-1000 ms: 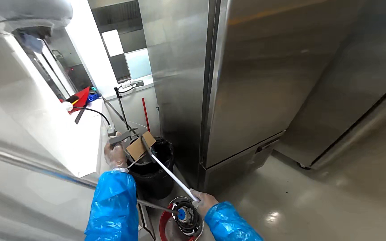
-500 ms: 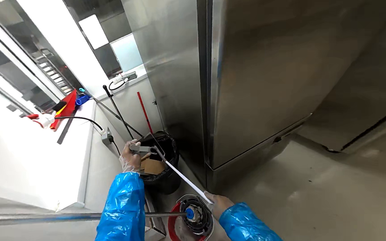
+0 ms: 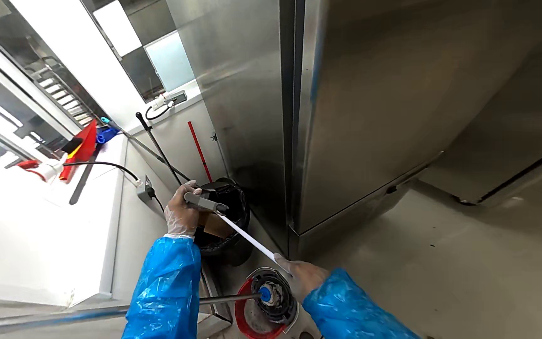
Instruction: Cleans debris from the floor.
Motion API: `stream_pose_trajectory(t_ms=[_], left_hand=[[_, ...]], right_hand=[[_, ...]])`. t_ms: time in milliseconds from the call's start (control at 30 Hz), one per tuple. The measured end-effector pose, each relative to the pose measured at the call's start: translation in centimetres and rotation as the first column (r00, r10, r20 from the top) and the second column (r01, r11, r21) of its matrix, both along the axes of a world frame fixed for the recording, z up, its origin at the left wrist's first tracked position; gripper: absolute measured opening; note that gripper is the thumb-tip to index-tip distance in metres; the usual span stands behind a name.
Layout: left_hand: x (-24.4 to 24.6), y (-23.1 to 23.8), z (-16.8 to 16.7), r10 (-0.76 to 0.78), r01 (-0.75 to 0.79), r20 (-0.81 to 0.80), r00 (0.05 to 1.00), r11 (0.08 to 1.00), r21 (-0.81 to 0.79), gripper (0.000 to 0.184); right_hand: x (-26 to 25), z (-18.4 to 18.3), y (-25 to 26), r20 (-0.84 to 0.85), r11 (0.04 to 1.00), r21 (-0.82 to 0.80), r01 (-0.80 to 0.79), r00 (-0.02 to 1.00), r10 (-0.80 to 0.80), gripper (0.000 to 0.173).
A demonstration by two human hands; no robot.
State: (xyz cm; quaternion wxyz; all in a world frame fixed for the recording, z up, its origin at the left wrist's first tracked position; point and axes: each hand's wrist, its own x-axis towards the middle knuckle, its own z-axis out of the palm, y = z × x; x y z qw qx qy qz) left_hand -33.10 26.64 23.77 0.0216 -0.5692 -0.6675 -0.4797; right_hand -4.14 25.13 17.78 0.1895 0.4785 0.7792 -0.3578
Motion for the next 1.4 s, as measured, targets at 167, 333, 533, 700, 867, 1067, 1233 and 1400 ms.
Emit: stream_pose_trajectory(t_ms=[167,333,533,700,867,1067,1233,1400], left_hand=[[-1.2,-0.7,1.9,-0.024,0.025,-0.020,1.000,0.995,0.096,0.013],[-2.0,-1.9,2.2,-0.026,0.034,-0.043,0.999,0.977,0.210,0.013],[-2.6,-2.9,4.3,-0.049,0.061,-0.049,0.998,0.955,0.289,0.013],[-3.7,-3.9,4.1,-0.037,0.039,-0.011,0.999,0.944,0.326,0.012],[-4.3,-5.3,4.4,-0.005,-0.003,0.023,1.000,0.939,0.344,0.012],[-4.6,-7.2,5.3,-0.060,0.019,0.086,0.994,0.909,0.417,0.006],[-5.6,-8.5,7.2,-0.235,0.098,0.144,0.961,0.779,0.619,0.020],[-5.2,-10.7,11.1,-0.208,-0.045,0.259,0.943,0.693,0.719,0.019]], right_hand=[[-1.7,-0.8,1.5,0.123,0.995,0.030,-0.098,0.988,0.094,0.069],[-0.6,0.1,3.1,0.153,0.996,0.069,-0.054,0.987,0.043,0.063],[-1.2,1.6,2.6,0.108,0.994,0.106,-0.009,0.994,-0.002,0.061],[0.2,2.5,1.6,0.062,0.990,0.129,0.055,0.996,-0.064,0.058],[1.1,3.0,0.9,0.021,0.979,0.144,0.142,0.989,-0.146,0.056],[1.3,1.0,0.2,-0.086,0.957,0.175,0.230,0.972,-0.218,0.053],[5.1,-3.0,-3.3,-0.420,0.882,0.146,0.449,0.835,-0.356,0.047],[9.2,-2.0,-11.5,-0.603,0.761,-0.057,0.646,0.585,-0.542,0.048]])
